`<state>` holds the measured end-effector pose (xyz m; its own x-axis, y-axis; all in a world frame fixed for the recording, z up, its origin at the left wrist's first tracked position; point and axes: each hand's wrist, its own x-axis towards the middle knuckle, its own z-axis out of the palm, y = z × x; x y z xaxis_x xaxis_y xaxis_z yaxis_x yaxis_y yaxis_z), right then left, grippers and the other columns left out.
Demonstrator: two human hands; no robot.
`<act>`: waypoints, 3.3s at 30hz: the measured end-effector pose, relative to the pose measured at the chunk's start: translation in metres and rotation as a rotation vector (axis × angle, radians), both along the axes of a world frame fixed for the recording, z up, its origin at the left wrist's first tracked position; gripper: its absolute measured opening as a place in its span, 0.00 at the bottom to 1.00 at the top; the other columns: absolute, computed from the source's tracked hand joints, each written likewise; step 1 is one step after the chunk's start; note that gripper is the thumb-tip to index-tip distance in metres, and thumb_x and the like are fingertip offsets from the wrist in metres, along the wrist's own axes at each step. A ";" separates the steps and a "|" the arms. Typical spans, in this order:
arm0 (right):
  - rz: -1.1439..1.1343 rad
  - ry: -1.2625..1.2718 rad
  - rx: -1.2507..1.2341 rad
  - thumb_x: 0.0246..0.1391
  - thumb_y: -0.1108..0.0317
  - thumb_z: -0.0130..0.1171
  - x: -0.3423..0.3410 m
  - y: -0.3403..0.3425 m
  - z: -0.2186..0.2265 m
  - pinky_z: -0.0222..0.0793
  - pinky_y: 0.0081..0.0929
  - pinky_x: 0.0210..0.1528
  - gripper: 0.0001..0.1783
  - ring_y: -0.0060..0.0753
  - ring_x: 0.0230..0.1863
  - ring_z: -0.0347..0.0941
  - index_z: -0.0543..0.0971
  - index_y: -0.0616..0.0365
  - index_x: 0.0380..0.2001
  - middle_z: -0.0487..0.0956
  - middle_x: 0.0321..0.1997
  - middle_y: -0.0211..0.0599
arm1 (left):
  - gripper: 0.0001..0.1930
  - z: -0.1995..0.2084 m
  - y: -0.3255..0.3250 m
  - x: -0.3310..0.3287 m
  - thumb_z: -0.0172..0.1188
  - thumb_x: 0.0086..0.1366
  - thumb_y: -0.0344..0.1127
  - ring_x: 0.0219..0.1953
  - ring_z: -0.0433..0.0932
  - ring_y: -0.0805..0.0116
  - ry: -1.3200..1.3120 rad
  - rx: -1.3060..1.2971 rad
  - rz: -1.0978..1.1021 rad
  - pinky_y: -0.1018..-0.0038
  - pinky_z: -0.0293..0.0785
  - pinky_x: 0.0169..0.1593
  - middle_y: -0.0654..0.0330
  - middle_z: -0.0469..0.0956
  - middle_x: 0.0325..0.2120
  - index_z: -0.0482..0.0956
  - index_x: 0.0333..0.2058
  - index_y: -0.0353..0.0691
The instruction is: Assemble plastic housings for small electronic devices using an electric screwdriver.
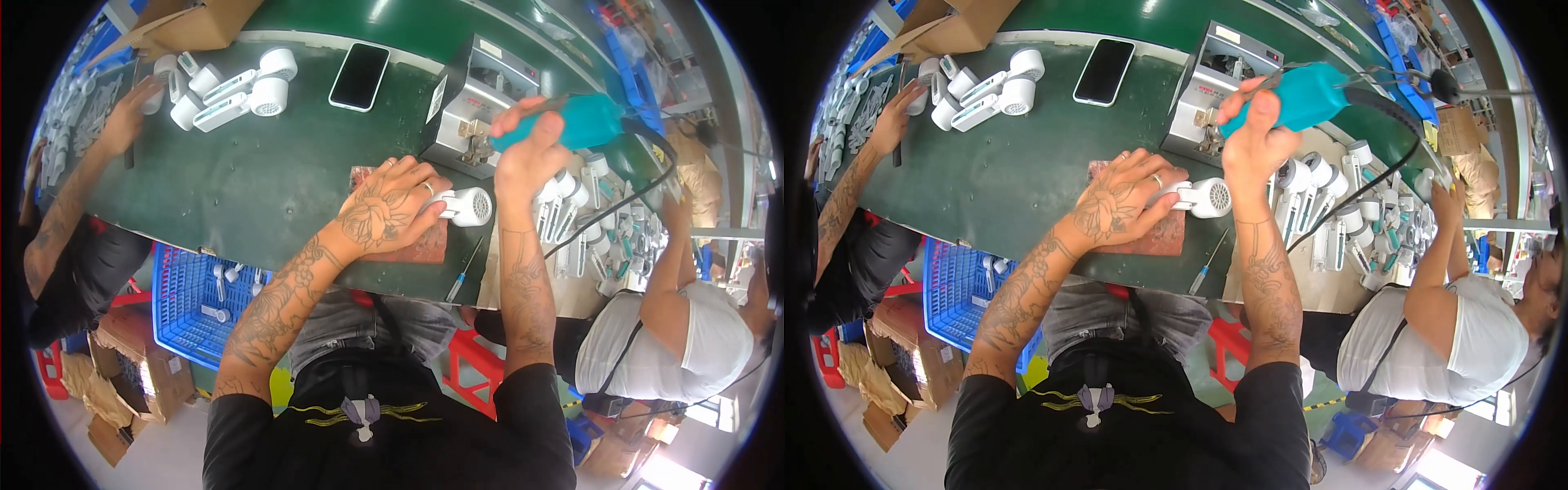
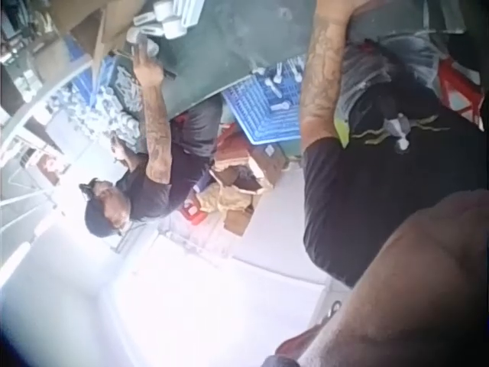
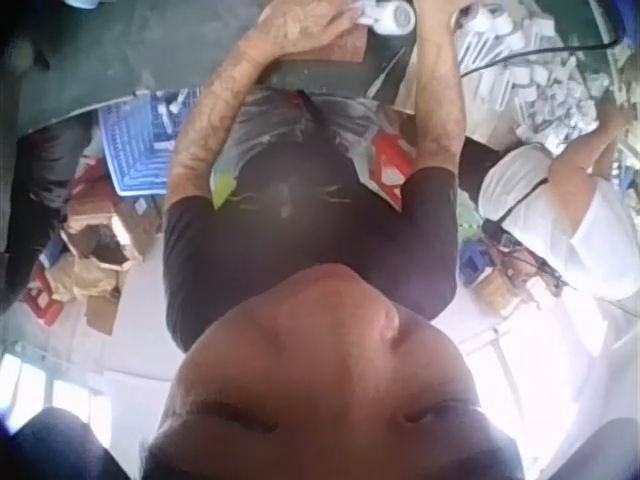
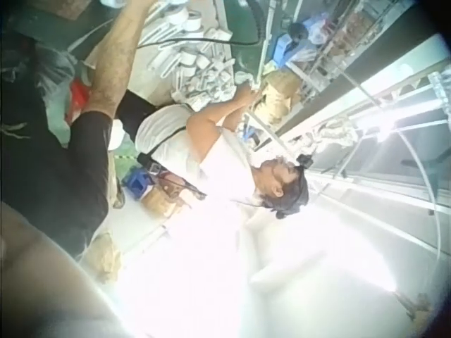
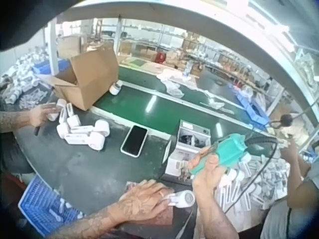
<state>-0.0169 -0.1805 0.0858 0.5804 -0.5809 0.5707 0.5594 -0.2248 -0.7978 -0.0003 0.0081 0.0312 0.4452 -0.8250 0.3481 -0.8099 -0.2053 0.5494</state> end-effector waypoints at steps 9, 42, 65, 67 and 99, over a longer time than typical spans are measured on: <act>0.025 0.193 0.099 0.70 0.45 0.52 -0.023 0.016 0.006 0.68 0.30 0.26 0.28 0.30 0.21 0.69 0.73 0.65 0.39 0.71 0.22 0.35 | 0.17 0.000 0.005 0.005 0.56 0.69 0.39 0.49 0.73 0.54 0.031 0.019 -0.009 0.58 0.68 0.56 0.57 0.76 0.45 0.79 0.54 0.41; 0.178 -0.157 0.356 0.53 0.18 0.49 -0.138 0.046 0.027 0.59 0.24 0.21 0.46 0.24 0.17 0.61 0.71 0.57 0.40 0.66 0.18 0.27 | 0.19 0.021 0.072 -0.007 0.63 0.56 0.34 0.55 0.76 0.58 -0.384 -0.051 -0.006 0.57 0.69 0.64 0.58 0.78 0.48 0.80 0.49 0.46; -0.002 0.285 0.293 0.52 0.22 0.54 -0.231 0.061 -0.016 0.63 0.31 0.22 0.47 0.33 0.17 0.65 0.69 0.64 0.42 0.68 0.18 0.35 | 0.16 0.000 -0.170 -0.040 0.54 0.69 0.45 0.31 0.78 0.59 -0.215 0.036 0.012 0.66 0.75 0.35 0.58 0.75 0.25 0.76 0.31 0.35; -0.008 0.289 0.277 0.52 0.22 0.55 -0.240 0.064 -0.015 0.64 0.31 0.22 0.47 0.33 0.18 0.66 0.69 0.64 0.42 0.68 0.18 0.35 | 0.15 -0.046 -0.195 -0.034 0.51 0.68 0.43 0.30 0.72 0.63 -0.475 -0.079 0.176 0.69 0.71 0.36 0.61 0.69 0.24 0.74 0.29 0.38; -0.043 0.059 0.020 0.66 0.42 0.58 -0.008 0.002 0.015 0.68 0.25 0.27 0.30 0.27 0.22 0.73 0.75 0.66 0.39 0.74 0.22 0.32 | 0.19 -0.014 0.002 -0.001 0.65 0.66 0.46 0.47 0.76 0.56 -0.109 -0.139 -0.034 0.60 0.71 0.56 0.58 0.79 0.44 0.81 0.50 0.42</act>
